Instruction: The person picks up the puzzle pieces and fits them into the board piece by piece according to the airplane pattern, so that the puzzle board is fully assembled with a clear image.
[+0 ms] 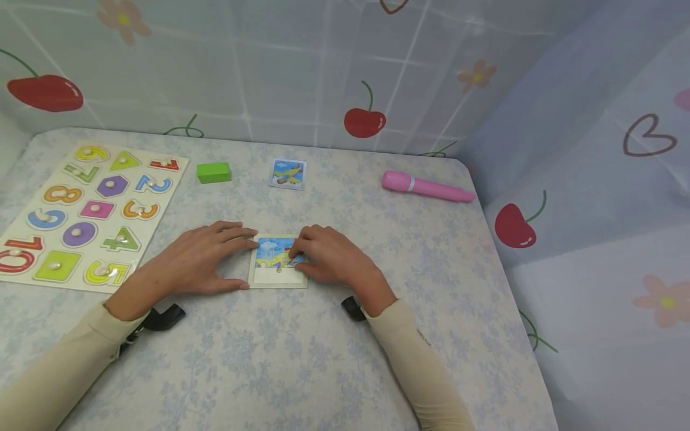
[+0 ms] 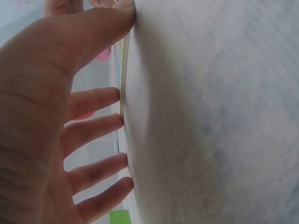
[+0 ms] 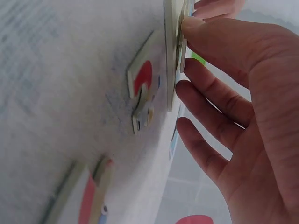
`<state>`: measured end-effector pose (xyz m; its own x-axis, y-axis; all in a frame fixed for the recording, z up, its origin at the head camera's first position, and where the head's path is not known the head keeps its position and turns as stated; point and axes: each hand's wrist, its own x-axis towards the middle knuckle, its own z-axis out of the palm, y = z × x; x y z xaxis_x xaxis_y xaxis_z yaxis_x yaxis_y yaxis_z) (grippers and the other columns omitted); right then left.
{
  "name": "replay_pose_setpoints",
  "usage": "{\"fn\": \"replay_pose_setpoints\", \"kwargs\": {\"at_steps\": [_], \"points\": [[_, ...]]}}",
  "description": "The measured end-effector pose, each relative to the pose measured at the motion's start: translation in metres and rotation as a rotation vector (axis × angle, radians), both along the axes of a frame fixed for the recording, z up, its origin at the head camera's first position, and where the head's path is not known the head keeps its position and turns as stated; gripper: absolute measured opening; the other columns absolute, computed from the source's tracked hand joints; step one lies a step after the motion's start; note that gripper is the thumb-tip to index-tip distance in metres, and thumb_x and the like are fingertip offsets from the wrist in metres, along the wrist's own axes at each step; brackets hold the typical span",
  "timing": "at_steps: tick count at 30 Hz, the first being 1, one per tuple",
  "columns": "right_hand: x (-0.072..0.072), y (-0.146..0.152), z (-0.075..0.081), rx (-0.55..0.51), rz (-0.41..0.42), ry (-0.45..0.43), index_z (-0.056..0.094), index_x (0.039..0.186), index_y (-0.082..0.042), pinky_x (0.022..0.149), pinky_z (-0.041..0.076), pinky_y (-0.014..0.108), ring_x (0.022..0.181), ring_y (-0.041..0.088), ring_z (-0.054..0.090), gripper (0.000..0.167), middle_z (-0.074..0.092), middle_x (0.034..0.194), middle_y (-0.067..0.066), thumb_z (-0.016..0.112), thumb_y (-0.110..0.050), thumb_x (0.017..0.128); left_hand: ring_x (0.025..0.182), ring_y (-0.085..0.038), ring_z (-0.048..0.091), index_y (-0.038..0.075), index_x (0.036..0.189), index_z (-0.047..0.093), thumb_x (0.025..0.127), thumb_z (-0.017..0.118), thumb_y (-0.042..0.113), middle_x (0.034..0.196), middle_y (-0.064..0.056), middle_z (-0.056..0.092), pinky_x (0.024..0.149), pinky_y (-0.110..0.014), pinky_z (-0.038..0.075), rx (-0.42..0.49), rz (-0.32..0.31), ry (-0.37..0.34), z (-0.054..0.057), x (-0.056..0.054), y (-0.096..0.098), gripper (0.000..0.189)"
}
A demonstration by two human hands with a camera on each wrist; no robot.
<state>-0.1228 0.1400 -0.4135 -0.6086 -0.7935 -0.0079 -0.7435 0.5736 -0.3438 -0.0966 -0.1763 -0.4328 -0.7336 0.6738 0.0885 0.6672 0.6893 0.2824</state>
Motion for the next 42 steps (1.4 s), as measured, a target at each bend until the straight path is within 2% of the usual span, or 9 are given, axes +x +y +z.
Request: {"fn": "replay_pose_setpoints", "kwargs": {"at_steps": [11, 17, 24, 37, 42], "points": [[0.001, 0.0, 0.001, 0.025, -0.004, 0.012, 0.081, 0.116, -0.018, 0.099, 0.053, 0.037, 0.111, 0.018, 0.064, 0.019, 0.07, 0.116, -0.002, 0.083, -0.022, 0.098, 0.146, -0.037, 0.05, 0.017, 0.146, 0.068, 0.084, 0.084, 0.067, 0.157, -0.005, 0.058, 0.106, -0.06, 0.052, -0.001, -0.003, 0.007, 0.0, 0.0, 0.0, 0.081], [0.002, 0.012, 0.007, 0.045, -0.057, 0.003, 0.08, 0.123, -0.016, 0.1, 0.053, 0.038, 0.112, 0.019, 0.063, 0.025, 0.069, 0.12, 0.0, 0.082, -0.021, 0.098, 0.147, -0.037, 0.05, 0.017, 0.146, 0.068, 0.084, 0.084, 0.066, 0.158, -0.006, 0.058, 0.106, -0.06, 0.052, -0.017, 0.004, 0.0, 0.001, 0.001, 0.001, 0.08], [0.005, 0.029, 0.009, 0.028, -0.092, 0.009, 0.08, 0.122, -0.013, 0.098, 0.054, 0.039, 0.11, 0.021, 0.065, 0.026, 0.07, 0.119, 0.002, 0.083, -0.021, 0.098, 0.145, -0.036, 0.051, 0.016, 0.145, 0.069, 0.084, 0.085, 0.064, 0.156, -0.006, 0.059, 0.104, -0.059, 0.053, -0.009, 0.0, 0.016, 0.0, 0.002, 0.001, 0.079], [0.019, 0.045, 0.004, 0.03, -0.151, -0.018, 0.081, 0.118, -0.015, 0.098, 0.055, 0.041, 0.108, 0.02, 0.065, 0.027, 0.07, 0.116, -0.002, 0.087, -0.026, 0.094, 0.146, -0.036, 0.05, 0.016, 0.145, 0.069, 0.083, 0.085, 0.066, 0.157, -0.006, 0.058, 0.105, -0.059, 0.052, -0.014, 0.004, 0.014, -0.001, 0.002, 0.001, 0.081], [0.025, 0.046, 0.002, 0.045, -0.151, 0.001, 0.082, 0.116, -0.016, 0.096, 0.055, 0.041, 0.106, 0.019, 0.065, 0.031, 0.07, 0.115, -0.002, 0.09, -0.032, 0.091, 0.146, -0.036, 0.05, 0.016, 0.144, 0.069, 0.083, 0.086, 0.065, 0.157, -0.007, 0.058, 0.106, -0.059, 0.052, -0.007, 0.001, 0.012, -0.001, 0.002, 0.001, 0.081]]}}
